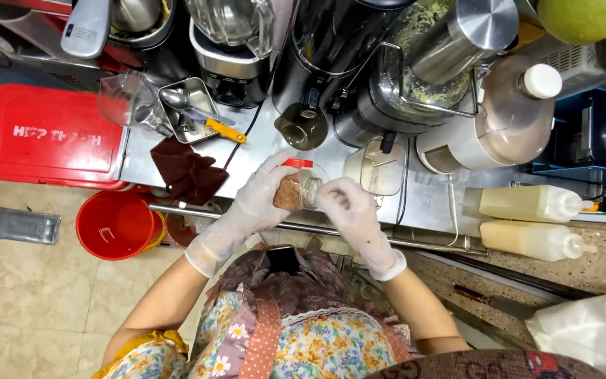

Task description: Prepare a cold takeout drink by juicing ingredients, adding ice, and sealing the cup.

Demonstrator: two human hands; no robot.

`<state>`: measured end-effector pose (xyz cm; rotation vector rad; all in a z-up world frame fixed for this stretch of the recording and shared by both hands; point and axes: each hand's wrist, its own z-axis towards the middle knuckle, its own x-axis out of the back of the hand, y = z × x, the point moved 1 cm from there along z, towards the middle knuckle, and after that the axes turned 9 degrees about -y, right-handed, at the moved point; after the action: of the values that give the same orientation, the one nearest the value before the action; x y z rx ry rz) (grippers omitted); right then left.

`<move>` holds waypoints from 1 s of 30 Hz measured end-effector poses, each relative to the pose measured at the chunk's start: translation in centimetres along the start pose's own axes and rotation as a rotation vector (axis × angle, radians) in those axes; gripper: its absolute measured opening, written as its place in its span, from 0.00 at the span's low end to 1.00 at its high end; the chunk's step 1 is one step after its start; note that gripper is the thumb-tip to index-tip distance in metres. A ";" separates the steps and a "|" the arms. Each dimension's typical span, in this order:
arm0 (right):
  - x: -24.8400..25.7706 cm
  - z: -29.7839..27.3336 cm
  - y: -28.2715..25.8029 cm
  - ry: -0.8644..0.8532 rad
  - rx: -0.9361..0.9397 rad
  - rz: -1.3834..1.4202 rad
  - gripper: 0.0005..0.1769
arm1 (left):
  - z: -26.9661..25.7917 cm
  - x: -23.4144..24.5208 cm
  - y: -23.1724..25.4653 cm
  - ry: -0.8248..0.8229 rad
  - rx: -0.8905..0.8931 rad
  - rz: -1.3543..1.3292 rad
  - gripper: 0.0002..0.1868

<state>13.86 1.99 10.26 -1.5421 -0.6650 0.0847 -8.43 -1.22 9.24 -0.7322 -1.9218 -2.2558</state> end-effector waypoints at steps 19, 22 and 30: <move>-2.6 0.2 -2.5 -0.029 0.184 -0.400 0.06 | -0.8 -1.7 -3.0 0.035 0.108 0.049 0.30; -2.2 0.0 -1.9 -0.026 0.197 -0.368 0.05 | -0.7 -2.1 -3.3 0.017 0.113 0.064 0.31; -1.9 -0.5 3.6 -0.083 -0.218 0.063 0.09 | -0.7 -2.5 -3.9 0.009 0.109 0.034 0.32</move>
<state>13.83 0.91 6.28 -1.7770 -0.7090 0.1275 -7.92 -1.69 4.62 -0.7336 -1.9945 -2.1118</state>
